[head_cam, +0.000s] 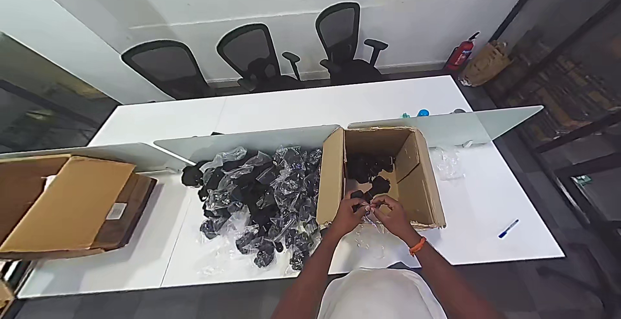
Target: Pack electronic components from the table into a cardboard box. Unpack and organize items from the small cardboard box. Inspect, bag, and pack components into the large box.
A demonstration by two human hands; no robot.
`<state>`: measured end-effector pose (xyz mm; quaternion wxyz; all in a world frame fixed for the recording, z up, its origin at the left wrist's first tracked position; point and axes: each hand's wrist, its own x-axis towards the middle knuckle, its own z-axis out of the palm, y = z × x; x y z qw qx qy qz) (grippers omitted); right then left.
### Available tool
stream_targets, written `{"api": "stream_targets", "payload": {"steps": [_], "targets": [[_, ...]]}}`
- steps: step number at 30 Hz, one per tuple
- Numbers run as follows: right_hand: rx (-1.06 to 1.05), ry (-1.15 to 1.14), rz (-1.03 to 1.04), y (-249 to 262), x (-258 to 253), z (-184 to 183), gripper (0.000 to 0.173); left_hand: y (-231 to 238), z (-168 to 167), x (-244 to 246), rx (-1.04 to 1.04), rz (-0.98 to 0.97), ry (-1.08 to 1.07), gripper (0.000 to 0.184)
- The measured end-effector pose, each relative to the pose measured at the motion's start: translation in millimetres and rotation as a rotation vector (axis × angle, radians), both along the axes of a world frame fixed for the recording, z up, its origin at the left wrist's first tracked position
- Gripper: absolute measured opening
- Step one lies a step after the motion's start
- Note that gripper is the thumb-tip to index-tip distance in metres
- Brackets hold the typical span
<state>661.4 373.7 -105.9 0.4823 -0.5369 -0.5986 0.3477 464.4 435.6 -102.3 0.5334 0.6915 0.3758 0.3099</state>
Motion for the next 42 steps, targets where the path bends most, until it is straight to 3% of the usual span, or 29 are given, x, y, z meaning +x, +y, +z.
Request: {"api": "stream_targets", "payload": {"steps": [6, 17, 24, 29, 42], "targets": [[-0.019, 0.014, 0.009, 0.7, 2.3, 2.0, 0.022, -5.3, -0.5, 4.4, -0.005, 0.001, 0.023, 0.014], [-0.068, -0.159, -0.022, -2.3, 2.2, -1.0, 0.012, -11.7, -6.8, 8.1, 0.095, 0.046, 0.068, 0.012], [-0.050, 0.093, 0.037, 8.3, 7.1, 3.3, 0.030, -7.6, 2.0, 2.8, 0.012, 0.156, -0.066, 0.013], [-0.066, 0.176, -0.020, 8.1, 9.8, 3.3, 0.024, -6.9, 4.3, 1.3, -0.041, 0.151, -0.065, 0.018], [-0.021, 0.126, 0.053, 3.7, 7.8, 0.2, 0.019, -5.5, 4.0, -0.5, -0.033, 0.090, -0.045, 0.012]]}}
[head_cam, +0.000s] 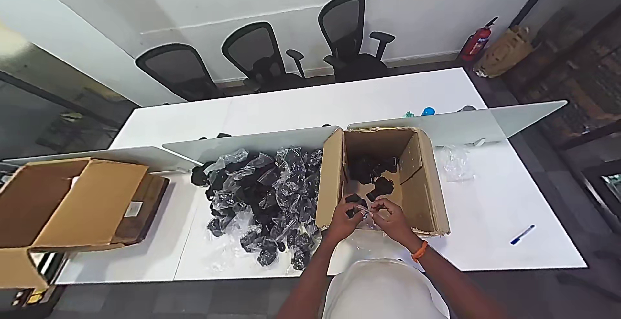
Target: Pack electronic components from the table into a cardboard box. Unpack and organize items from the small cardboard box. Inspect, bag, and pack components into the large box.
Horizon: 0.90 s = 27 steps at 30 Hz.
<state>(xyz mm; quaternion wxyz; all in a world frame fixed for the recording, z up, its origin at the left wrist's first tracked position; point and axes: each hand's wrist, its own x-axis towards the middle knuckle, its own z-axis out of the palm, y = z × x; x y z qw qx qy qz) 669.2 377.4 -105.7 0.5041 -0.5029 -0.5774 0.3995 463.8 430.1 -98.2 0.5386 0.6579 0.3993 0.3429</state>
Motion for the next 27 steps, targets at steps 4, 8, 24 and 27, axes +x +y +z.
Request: {"api": "stream_targets", "payload": {"steps": [4, 8, 24, 27], "targets": [[-0.017, -0.023, -0.002, 0.8, -0.6, 2.1, 0.017, 0.8, -0.6, 0.9, 0.007, -0.009, 0.010, 0.012], [-0.007, -0.054, -0.014, 0.3, -0.8, -0.8, 0.013, -0.5, 0.4, 0.7, 0.018, -0.010, 0.012, 0.016], [-0.052, -0.479, 0.026, 3.6, -8.5, 20.0, 0.017, 1.0, -4.8, -4.1, 0.099, -0.049, -0.059, 0.013], [-0.087, -0.478, 0.031, 3.5, -5.7, 24.0, 0.027, 0.3, -4.3, -3.5, 0.087, -0.013, -0.106, 0.012]]}}
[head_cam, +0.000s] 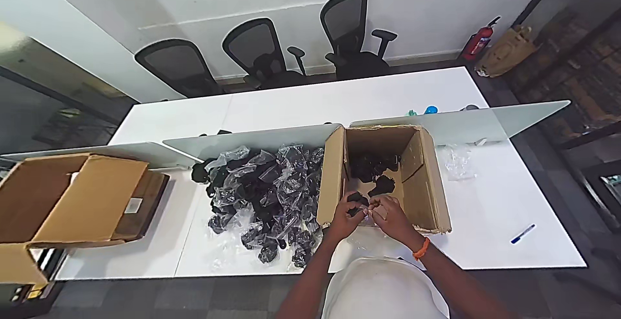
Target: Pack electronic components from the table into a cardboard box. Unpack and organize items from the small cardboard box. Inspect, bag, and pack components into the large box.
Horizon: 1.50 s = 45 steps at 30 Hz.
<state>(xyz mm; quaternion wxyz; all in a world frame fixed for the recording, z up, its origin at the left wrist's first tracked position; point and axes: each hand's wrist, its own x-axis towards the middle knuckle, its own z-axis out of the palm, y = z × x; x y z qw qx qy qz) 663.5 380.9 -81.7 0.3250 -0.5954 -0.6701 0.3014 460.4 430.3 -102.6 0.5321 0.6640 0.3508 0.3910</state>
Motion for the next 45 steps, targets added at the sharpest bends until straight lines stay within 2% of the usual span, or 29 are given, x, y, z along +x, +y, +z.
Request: {"api": "stream_targets", "payload": {"steps": [3, 6, 8, 12, 16, 22, 29, 38, 45], "targets": [[-0.074, 0.051, 0.022, 0.4, 13.5, 2.0, 0.046, -0.6, 1.6, -0.8, -0.015, 0.055, -0.034, 0.012], [-0.102, 0.366, 0.003, -3.2, 26.9, 3.7, 0.036, -1.4, 1.8, -2.3, -0.023, 0.064, -0.043, 0.013], [-0.100, 0.557, -0.093, -7.6, 28.9, 11.3, 0.031, -1.6, 0.8, -2.2, -0.032, 0.029, -0.049, 0.013], [-0.015, 0.718, -0.280, -14.1, 19.2, 22.6, 0.034, -0.2, 3.7, 0.1, -0.062, -0.111, 0.001, 0.017], [-0.064, 0.713, -0.232, -13.4, 9.8, 15.3, 0.037, 2.4, 6.0, -1.2, -0.052, -0.166, 0.032, 0.021], [-0.085, 0.751, -0.203, -12.0, -2.4, 3.8, 0.035, 1.6, 5.7, -1.3, -0.044, -0.148, 0.012, 0.015], [-0.092, 0.765, -0.134, -11.8, 0.1, 0.5, 0.032, 1.1, 7.5, -1.5, -0.075, -0.148, 0.034, 0.016], [-0.067, 0.714, -0.224, -14.3, -12.7, 2.5, 0.024, 2.5, 4.8, -5.3, -0.050, -0.132, -0.009, 0.017], [-0.088, 0.704, -0.191, -12.1, -9.7, -0.6, 0.024, 3.5, 3.5, -5.0, -0.021, -0.114, -0.038, 0.018]]}}
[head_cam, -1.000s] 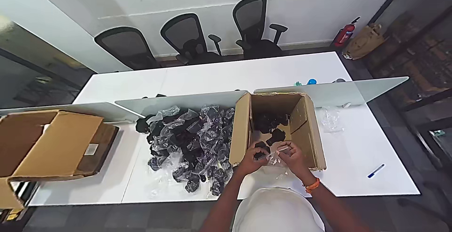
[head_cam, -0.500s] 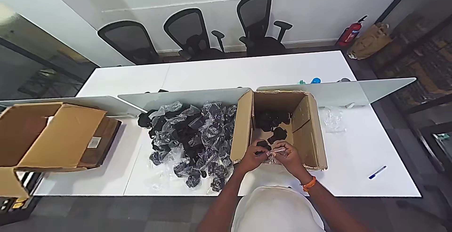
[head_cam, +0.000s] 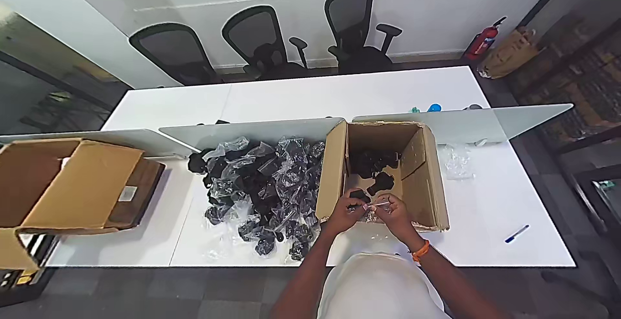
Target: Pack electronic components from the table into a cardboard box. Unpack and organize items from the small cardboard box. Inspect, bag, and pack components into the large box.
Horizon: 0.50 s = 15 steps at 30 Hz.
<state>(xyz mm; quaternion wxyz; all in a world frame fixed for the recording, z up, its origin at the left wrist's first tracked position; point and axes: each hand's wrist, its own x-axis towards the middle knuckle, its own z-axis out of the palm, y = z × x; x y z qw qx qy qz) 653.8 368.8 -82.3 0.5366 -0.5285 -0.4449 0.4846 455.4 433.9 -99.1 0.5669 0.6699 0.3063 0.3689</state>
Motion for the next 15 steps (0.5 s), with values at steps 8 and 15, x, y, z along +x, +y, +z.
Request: {"api": "stream_targets", "payload": {"steps": [8, 15], "targets": [[-0.036, -0.005, 0.065, -1.1, 7.3, -3.6, 0.026, -3.9, -2.9, 4.1, 0.005, 0.035, -0.003, 0.019], [-0.032, 0.000, 0.078, -1.0, 6.8, -4.6, 0.016, -3.9, -1.8, 4.9, -0.009, 0.025, 0.018, 0.016]]}}
